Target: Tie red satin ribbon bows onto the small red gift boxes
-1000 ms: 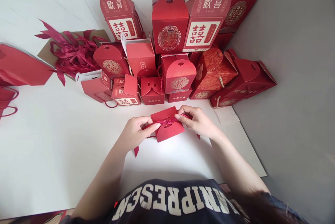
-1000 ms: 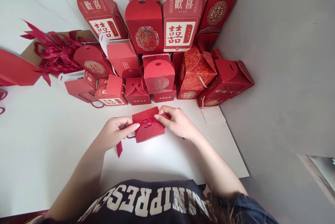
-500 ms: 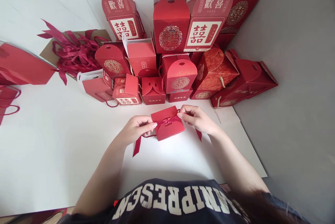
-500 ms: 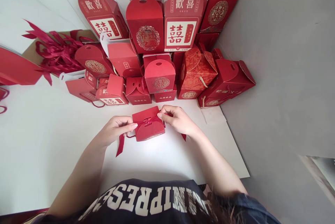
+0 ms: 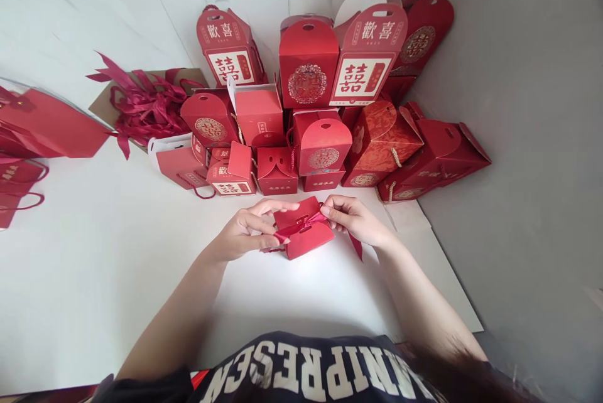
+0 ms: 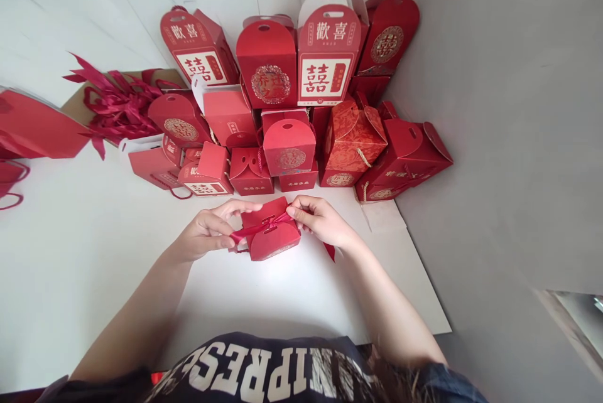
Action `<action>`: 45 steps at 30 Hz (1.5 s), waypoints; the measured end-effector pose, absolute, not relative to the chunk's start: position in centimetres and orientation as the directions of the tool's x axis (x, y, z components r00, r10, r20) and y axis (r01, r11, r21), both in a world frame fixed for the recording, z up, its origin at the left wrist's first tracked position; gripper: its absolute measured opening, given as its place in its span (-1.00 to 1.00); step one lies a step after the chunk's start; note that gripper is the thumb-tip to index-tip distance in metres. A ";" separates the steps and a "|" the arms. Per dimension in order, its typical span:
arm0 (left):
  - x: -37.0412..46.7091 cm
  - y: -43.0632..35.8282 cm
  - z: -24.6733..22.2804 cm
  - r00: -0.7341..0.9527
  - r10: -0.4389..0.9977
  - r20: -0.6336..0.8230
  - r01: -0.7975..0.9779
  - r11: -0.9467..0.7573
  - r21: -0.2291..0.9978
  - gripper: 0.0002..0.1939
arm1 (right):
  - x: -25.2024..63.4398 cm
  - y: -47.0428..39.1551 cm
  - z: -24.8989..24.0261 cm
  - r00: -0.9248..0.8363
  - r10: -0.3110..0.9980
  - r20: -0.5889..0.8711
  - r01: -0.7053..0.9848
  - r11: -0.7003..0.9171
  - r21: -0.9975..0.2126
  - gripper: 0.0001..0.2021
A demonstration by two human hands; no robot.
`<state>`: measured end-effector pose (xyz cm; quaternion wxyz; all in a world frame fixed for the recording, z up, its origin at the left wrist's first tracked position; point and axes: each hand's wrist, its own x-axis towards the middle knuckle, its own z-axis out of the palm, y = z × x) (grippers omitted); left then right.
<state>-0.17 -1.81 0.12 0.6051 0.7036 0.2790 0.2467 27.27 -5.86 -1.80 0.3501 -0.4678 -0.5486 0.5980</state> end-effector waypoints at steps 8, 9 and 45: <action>2.2 1.3 0.8 0.813 0.543 0.211 -0.052 -0.294 0.954 -0.88 | 27.2 -5.5 -2.9 -0.233 0.967 -0.100 0.053 -0.090 -0.995 -0.63; 2.4 1.5 0.9 0.812 0.548 0.203 -0.031 -0.306 0.952 -0.88 | 27.1 -5.5 -3.0 -0.228 0.969 -0.092 0.046 -0.084 -0.995 -0.63; -1.4 2.0 4.8 0.850 0.496 -0.180 0.336 -0.247 0.909 -0.69 | 26.2 -4.7 -5.3 -0.208 0.977 0.041 -0.020 0.037 -0.999 -0.58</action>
